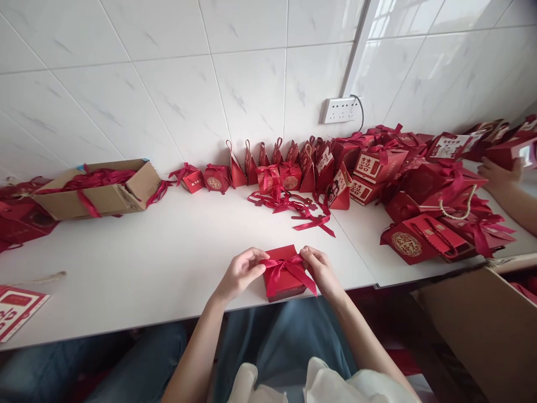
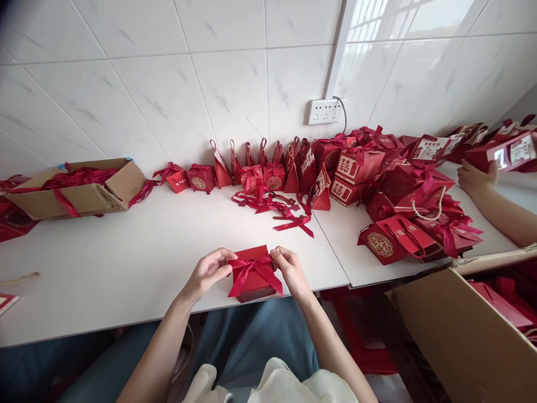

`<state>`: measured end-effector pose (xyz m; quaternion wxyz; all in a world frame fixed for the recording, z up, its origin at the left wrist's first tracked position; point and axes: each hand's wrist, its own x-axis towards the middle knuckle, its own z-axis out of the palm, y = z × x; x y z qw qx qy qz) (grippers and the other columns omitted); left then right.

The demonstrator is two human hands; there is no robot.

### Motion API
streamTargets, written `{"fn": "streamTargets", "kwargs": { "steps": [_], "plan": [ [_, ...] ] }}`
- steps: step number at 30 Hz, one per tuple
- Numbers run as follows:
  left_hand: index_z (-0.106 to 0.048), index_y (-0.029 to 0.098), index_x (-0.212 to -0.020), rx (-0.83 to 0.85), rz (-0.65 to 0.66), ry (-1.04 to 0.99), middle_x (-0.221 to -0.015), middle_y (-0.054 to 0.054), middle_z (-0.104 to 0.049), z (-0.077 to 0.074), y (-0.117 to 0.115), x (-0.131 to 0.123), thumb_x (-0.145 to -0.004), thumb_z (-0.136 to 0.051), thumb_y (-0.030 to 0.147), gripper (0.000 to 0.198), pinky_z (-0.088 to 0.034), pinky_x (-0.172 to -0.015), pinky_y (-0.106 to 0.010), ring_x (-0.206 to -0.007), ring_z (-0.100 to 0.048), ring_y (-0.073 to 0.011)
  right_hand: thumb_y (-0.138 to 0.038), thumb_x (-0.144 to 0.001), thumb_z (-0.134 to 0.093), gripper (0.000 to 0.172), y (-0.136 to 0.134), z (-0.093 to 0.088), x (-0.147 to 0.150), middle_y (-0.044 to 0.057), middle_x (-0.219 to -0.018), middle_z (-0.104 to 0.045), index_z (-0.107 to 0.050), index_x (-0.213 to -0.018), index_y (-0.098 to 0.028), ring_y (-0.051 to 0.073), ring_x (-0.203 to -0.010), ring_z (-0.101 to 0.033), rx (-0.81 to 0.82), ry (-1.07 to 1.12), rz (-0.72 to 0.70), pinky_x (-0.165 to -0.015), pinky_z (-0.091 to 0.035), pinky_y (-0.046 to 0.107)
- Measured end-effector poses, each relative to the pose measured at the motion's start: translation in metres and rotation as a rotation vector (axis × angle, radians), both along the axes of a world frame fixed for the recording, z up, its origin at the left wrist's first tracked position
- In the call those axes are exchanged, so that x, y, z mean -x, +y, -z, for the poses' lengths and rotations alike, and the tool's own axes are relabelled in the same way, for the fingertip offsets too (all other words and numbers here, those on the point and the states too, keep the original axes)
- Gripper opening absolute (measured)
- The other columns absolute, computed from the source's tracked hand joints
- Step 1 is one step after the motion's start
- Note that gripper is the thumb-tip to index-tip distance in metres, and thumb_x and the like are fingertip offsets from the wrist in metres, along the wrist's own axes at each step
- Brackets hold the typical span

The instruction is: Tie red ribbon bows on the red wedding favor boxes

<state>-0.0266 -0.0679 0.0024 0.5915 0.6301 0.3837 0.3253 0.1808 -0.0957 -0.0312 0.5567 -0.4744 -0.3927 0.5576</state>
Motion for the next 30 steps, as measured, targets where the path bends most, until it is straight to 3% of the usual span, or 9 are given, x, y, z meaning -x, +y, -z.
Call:
{"fn": "streamTargets", "kwargs": {
  "steps": [5,9,13,17,21,25,30],
  "plan": [
    [-0.059,0.017,-0.079,0.033,-0.133,0.04,-0.061,0.003,-0.047,0.003,-0.001,-0.008,-0.08,-0.058,0.039,0.022,-0.039,-0.058,-0.023,-0.058,-0.045,-0.01,-0.054,-0.074,-0.061,0.046,-0.001,0.0,-0.001,-0.007,-0.051,-0.029,-0.037,-0.053,-0.02,0.008,-0.048,-0.021,0.019,-0.012,-0.009,-0.048,-0.018,0.025],
    [-0.055,0.019,-0.087,0.017,-0.257,0.037,-0.064,0.004,-0.048,0.009,-0.01,-0.013,-0.077,-0.06,0.042,0.025,-0.034,-0.049,-0.02,-0.052,-0.041,-0.0079,-0.055,-0.076,-0.058,0.047,-0.002,0.002,-0.003,-0.007,-0.052,-0.03,-0.035,-0.055,-0.02,0.008,-0.049,-0.023,0.008,-0.056,-0.013,-0.048,-0.019,0.025],
    [-0.048,0.022,-0.097,0.11,-0.337,-0.009,-0.058,0.007,-0.046,0.01,-0.016,-0.015,-0.074,-0.061,0.05,0.038,-0.028,-0.043,-0.019,-0.044,-0.037,-0.0075,-0.054,-0.079,-0.055,0.045,-0.001,0.0,-0.003,-0.005,-0.052,-0.037,-0.038,-0.054,-0.02,0.01,-0.052,-0.031,-0.04,-0.123,-0.028,-0.052,-0.026,0.026],
    [-0.042,0.022,-0.077,0.171,-0.377,0.156,-0.053,0.007,-0.04,0.007,-0.011,-0.018,-0.076,-0.053,0.059,0.039,-0.028,-0.043,-0.021,-0.043,-0.036,-0.009,-0.055,-0.079,-0.055,0.045,-0.001,-0.005,0.0,-0.005,-0.052,-0.039,-0.04,-0.054,-0.021,0.011,-0.052,-0.034,-0.045,-0.136,-0.039,-0.054,-0.029,0.027],
    [-0.026,0.021,-0.056,0.039,-0.404,0.298,-0.05,0.007,-0.025,0.005,-0.004,-0.022,-0.078,-0.051,0.053,0.046,-0.024,-0.046,-0.023,-0.045,-0.029,-0.0093,-0.058,-0.077,-0.055,0.047,-0.002,-0.007,0.002,-0.004,-0.052,-0.04,-0.04,-0.053,-0.021,0.011,-0.052,-0.034,-0.048,-0.15,-0.03,-0.053,-0.029,0.026],
    [-0.027,0.021,-0.056,0.023,-0.387,0.155,-0.052,0.006,-0.026,0.012,-0.006,-0.025,-0.079,-0.05,0.043,0.039,-0.023,-0.045,-0.023,-0.047,-0.027,-0.0089,-0.057,-0.075,-0.059,0.047,-0.001,-0.001,0.001,-0.005,-0.051,-0.037,-0.039,-0.053,-0.02,0.01,-0.051,-0.031,-0.034,-0.106,0.001,-0.051,-0.027,0.026],
    [-0.03,0.021,-0.06,0.11,-0.462,-0.032,-0.056,0.006,-0.029,0.024,-0.022,-0.032,-0.079,-0.049,0.042,0.034,-0.028,-0.047,-0.021,-0.05,-0.03,-0.0089,-0.057,-0.075,-0.058,0.048,-0.004,0.008,0.001,-0.007,-0.051,-0.029,-0.034,-0.055,-0.021,0.008,-0.048,-0.023,-0.009,-0.038,0.057,-0.048,-0.02,0.025]
  ]
}}
